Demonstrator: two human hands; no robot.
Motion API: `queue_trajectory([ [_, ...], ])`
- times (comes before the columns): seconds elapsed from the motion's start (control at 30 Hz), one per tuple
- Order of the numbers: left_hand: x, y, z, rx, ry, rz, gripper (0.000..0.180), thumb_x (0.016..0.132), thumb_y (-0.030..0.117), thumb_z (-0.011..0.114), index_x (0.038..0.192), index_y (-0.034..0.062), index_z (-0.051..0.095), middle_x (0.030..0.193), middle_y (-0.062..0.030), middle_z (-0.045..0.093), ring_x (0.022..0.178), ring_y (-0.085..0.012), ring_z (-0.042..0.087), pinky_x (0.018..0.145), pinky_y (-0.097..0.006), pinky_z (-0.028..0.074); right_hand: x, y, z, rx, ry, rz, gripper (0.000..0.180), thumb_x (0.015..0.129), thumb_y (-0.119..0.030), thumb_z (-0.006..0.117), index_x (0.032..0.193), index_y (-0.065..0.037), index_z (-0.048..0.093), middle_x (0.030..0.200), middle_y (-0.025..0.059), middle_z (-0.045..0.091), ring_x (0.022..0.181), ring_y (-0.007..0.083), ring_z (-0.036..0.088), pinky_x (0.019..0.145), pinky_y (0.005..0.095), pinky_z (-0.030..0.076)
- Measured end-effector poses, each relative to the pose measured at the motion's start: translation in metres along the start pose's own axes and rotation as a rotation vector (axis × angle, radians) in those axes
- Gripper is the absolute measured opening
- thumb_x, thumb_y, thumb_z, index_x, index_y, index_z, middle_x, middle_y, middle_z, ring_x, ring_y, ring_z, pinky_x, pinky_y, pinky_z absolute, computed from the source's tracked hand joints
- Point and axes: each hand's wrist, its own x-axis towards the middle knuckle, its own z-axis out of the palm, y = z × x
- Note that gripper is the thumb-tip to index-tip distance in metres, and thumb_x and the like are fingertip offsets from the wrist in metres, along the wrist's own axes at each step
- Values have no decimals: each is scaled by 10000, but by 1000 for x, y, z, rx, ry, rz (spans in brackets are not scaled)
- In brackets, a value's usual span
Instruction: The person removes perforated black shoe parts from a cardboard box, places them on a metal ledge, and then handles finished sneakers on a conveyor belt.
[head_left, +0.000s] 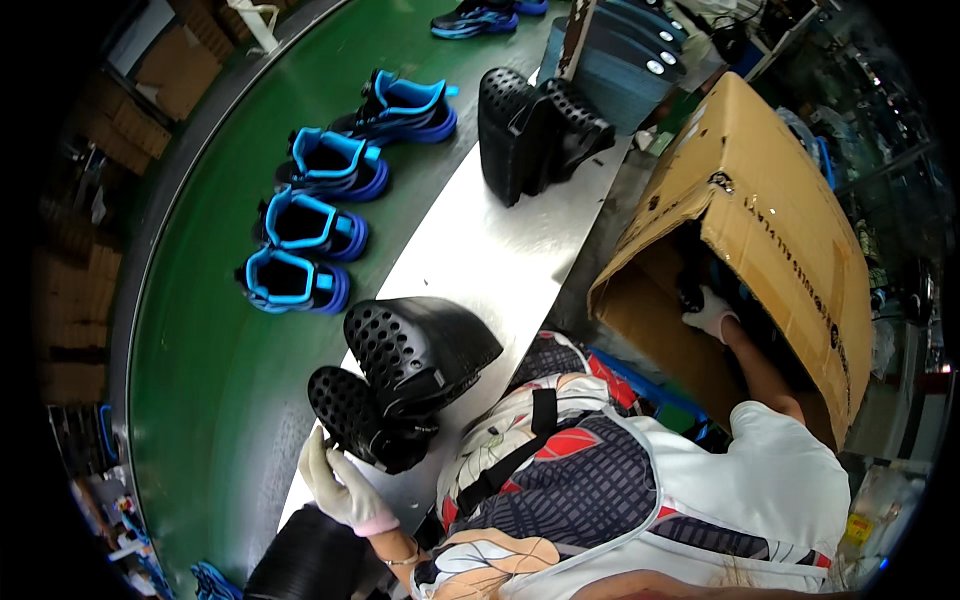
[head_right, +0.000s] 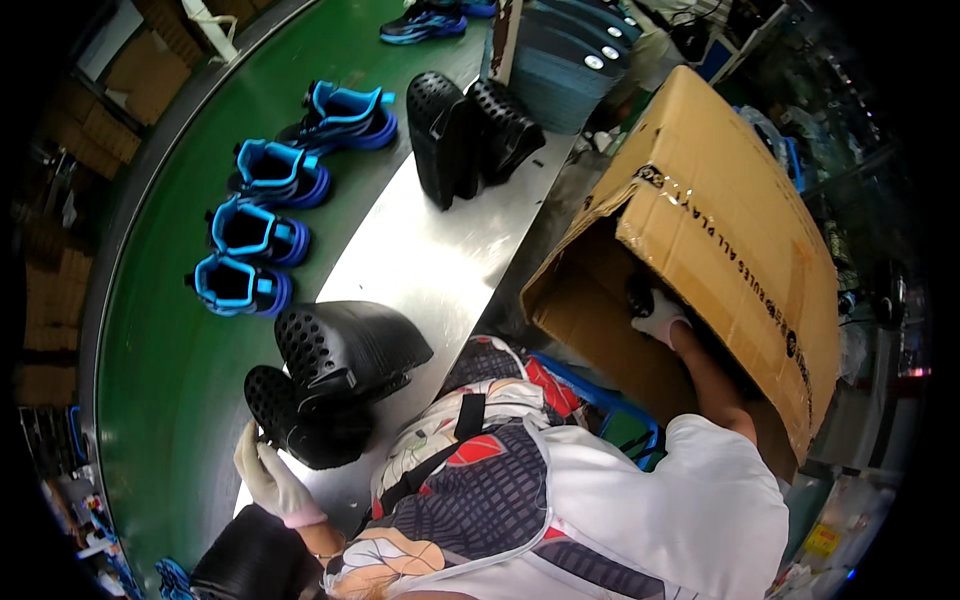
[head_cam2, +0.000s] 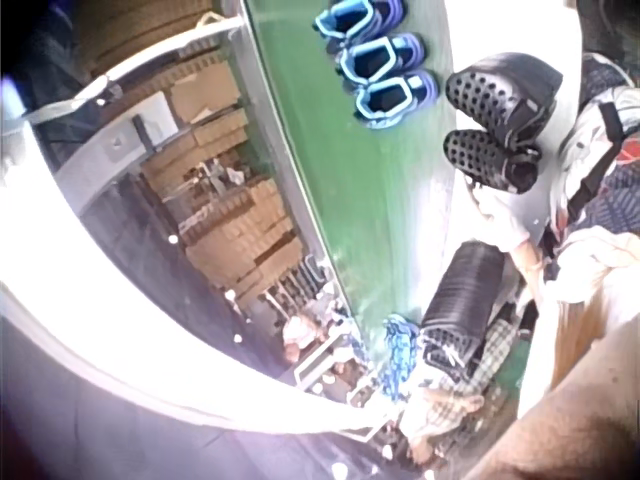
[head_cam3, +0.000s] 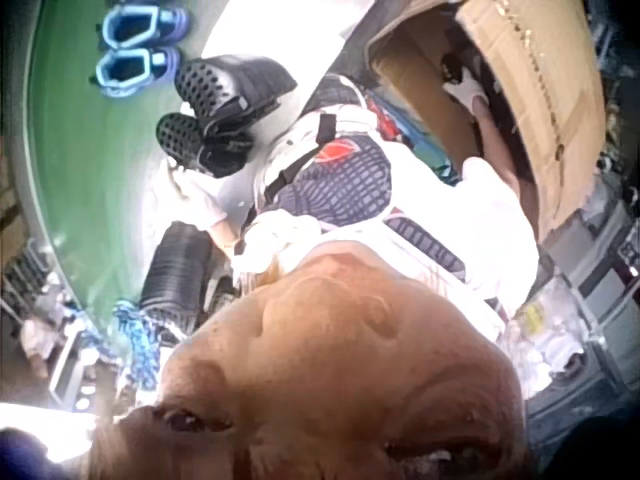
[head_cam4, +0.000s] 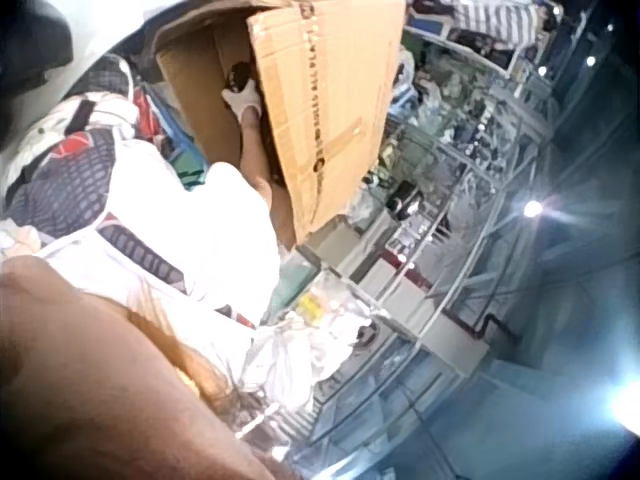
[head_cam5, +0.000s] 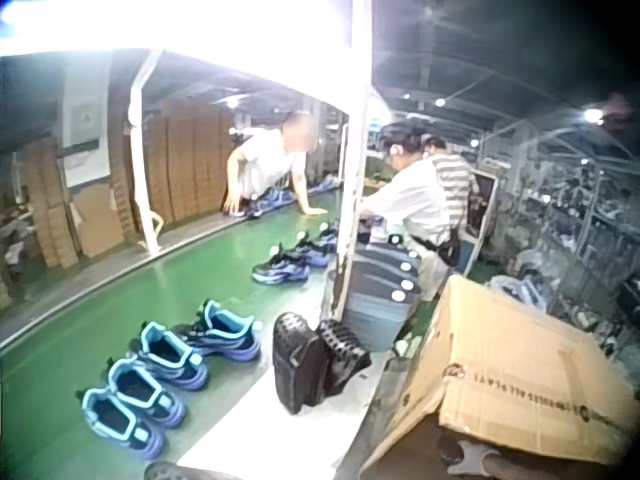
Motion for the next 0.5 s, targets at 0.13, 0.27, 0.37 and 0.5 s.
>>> queue_trajectory([
  [0.13, 2, 3, 1, -145, 74, -87, 333, 946, -7, 442, 1251, -39, 571, 1149, -120, 580, 987, -198, 585, 875, -314, 484, -67, -92, -56, 245, -234, -121, 607, 747, -351, 742, 1209, -13, 540, 1094, 185, 635, 941, 253, 640, 813, 343, 511],
  [0.27, 12, 22, -3, -213, 110, -15, 340, 980, 20, 407, 1284, -54, 540, 1210, -131, 546, 1003, -186, 579, 873, -305, 485, -130, -182, -103, 465, -632, -360, 473, 779, -307, 723, 1080, 26, 576, 876, 65, 653, 784, 101, 599, 674, 281, 496],
  [0.37, 21, 37, -12, -329, 95, 56, 337, 1015, 66, 386, 1291, -62, 532, 1263, -135, 534, 1023, -179, 577, 890, -307, 477, -132, -236, -86, 781, -987, -715, 993, 716, -485, 826, 1391, 90, 381, 1228, 103, 594, 1100, 147, 552, 964, 307, 442],
  [0.5, 54, 92, -10, -652, -293, -3, 456, 989, 231, 427, 1315, -77, 505, 1183, -169, 583, 908, -149, 586, 747, -251, 464, -135, -333, -46, 937, -1238, -1194, 902, 759, -469, 791, 1355, 104, 431, 1245, 158, 598, 1126, 198, 570, 963, 335, 455],
])
